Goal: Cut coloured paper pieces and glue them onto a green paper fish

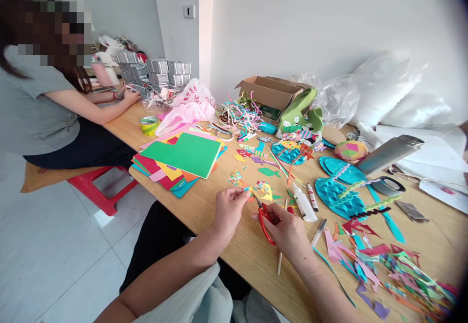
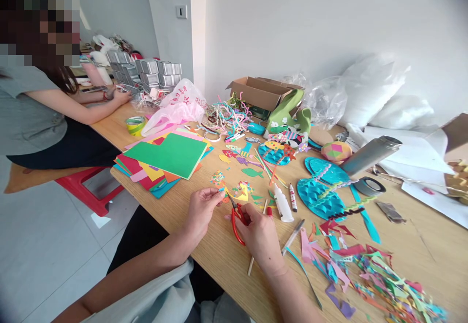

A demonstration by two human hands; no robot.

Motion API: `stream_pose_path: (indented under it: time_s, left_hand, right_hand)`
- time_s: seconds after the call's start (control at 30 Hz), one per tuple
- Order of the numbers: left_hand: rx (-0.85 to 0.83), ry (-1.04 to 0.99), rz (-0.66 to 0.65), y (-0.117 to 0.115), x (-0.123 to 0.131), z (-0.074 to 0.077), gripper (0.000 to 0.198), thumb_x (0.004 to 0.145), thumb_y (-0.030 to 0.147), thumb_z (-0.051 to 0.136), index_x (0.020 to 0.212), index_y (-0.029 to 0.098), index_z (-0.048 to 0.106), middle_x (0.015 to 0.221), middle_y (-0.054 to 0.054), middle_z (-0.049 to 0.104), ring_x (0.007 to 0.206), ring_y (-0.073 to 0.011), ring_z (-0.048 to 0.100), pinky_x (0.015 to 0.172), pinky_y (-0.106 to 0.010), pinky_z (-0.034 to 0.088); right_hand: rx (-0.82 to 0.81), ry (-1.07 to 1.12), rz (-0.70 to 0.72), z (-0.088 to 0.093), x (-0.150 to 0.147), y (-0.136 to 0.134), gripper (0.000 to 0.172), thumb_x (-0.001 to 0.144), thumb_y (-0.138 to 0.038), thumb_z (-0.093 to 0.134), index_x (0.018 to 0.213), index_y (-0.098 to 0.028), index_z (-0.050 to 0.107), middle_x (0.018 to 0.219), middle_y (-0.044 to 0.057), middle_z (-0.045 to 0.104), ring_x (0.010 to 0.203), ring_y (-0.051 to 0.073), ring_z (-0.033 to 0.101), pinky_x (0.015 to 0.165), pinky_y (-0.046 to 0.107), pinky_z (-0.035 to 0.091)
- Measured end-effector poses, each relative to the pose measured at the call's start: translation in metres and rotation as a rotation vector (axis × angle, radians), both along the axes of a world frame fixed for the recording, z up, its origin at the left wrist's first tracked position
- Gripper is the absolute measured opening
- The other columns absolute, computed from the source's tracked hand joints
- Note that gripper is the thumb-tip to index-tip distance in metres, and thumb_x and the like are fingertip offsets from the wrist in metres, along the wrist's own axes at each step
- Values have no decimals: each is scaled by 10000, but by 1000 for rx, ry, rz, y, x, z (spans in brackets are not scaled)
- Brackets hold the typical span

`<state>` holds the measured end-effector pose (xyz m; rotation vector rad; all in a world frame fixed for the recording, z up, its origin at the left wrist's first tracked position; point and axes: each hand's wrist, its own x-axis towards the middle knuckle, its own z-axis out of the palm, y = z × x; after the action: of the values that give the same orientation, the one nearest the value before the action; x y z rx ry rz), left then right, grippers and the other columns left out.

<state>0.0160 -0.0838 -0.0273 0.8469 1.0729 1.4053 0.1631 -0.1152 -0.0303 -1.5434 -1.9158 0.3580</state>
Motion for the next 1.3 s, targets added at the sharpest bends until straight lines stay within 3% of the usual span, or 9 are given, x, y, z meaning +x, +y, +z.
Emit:
stream_pose_path:
  time_s: [1.3]
  left_hand:
    - [-2, 57, -50, -2, -1, 3, 191, 653, 293, 682, 545, 155, 607, 557, -13, 586, 582, -135, 527, 584, -242, 400]
  right_hand:
    - [56, -106, -7, -1, 5, -1, 275, 832, -434, 550, 680, -206, 527, 523, -40, 519, 447, 95, 462, 461, 198, 357]
